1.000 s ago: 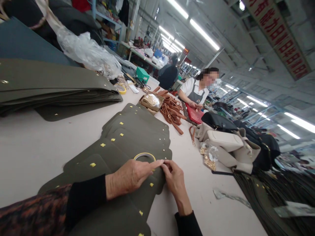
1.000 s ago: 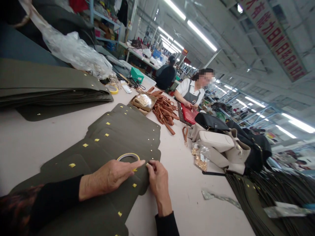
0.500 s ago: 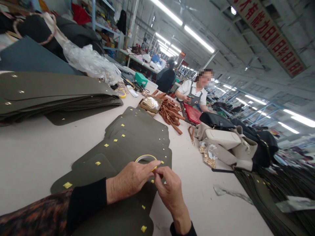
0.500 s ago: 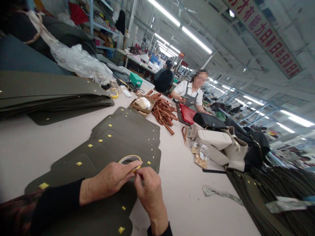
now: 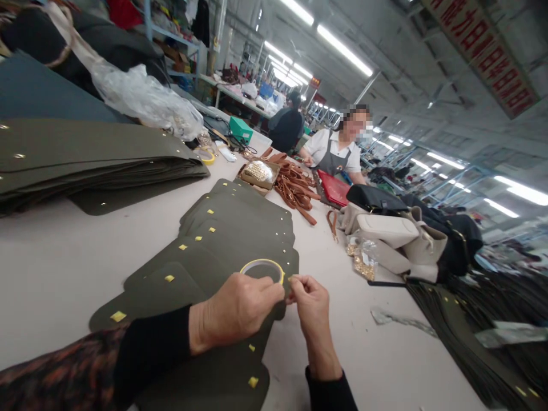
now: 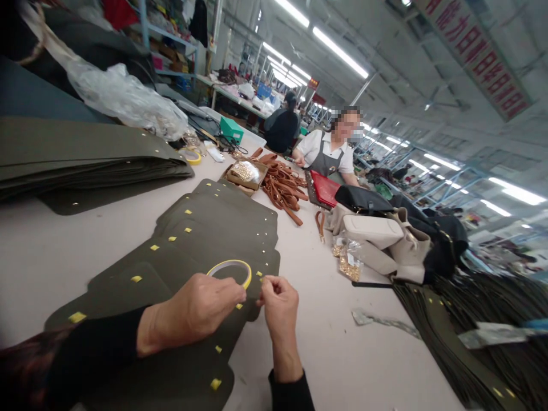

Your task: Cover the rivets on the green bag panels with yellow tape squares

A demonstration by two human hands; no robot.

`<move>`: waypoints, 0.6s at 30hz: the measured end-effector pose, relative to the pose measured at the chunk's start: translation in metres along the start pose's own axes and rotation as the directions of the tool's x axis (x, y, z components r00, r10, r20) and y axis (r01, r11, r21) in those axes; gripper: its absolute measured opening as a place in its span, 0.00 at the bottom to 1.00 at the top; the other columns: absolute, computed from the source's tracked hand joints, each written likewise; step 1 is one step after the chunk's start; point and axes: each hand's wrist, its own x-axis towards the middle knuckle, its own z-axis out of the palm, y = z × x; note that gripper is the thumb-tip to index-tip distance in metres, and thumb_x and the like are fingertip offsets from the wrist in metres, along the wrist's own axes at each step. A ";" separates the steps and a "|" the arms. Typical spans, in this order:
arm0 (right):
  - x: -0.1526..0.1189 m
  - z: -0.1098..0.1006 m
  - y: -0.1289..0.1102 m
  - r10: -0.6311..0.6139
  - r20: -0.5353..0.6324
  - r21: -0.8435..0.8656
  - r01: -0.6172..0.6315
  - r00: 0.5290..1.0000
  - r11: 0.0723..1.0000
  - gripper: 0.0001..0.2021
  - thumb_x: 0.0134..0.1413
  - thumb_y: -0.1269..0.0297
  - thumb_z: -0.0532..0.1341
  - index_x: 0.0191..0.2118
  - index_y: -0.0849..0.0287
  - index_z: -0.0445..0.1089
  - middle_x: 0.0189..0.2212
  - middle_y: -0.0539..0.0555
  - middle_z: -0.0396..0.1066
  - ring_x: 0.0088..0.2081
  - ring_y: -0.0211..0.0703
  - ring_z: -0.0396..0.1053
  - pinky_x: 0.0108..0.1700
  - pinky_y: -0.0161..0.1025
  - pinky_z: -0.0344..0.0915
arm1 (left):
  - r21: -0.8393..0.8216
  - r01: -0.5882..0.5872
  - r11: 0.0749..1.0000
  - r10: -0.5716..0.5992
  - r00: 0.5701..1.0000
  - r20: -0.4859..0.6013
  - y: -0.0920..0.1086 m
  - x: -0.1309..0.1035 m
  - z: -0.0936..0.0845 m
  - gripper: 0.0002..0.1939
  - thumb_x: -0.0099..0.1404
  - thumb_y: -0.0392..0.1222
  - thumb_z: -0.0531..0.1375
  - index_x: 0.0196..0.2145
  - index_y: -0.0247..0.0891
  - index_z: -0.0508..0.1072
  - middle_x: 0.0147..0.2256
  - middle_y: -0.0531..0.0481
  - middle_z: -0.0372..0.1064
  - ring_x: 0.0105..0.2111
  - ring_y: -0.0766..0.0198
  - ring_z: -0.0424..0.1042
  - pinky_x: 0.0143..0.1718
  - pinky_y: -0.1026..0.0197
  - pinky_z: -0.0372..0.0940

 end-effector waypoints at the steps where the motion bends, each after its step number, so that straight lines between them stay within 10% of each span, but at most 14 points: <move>1: 0.003 -0.005 0.006 0.057 0.016 0.046 -0.057 0.998 0.997 0.13 0.45 0.55 0.65 0.25 0.62 0.71 0.16 0.47 0.66 0.19 0.36 0.64 0.22 0.34 0.66 | 0.013 0.012 1.000 -0.013 1.000 0.015 -0.001 0.000 0.002 0.08 0.68 0.32 0.48 0.34 0.38 0.65 0.27 0.53 0.64 0.26 0.65 0.64 0.25 0.63 0.57; 18: 0.006 -0.019 0.032 0.227 0.324 -0.152 -0.186 0.919 0.971 0.13 0.46 0.55 0.65 0.28 0.62 0.72 0.20 0.50 0.70 0.22 0.36 0.66 0.26 0.33 0.65 | 0.078 0.137 0.987 -0.155 0.941 0.302 -0.024 -0.017 0.031 0.05 0.69 0.35 0.50 0.36 0.37 0.65 0.30 0.49 0.65 0.31 0.59 0.63 0.35 0.57 0.57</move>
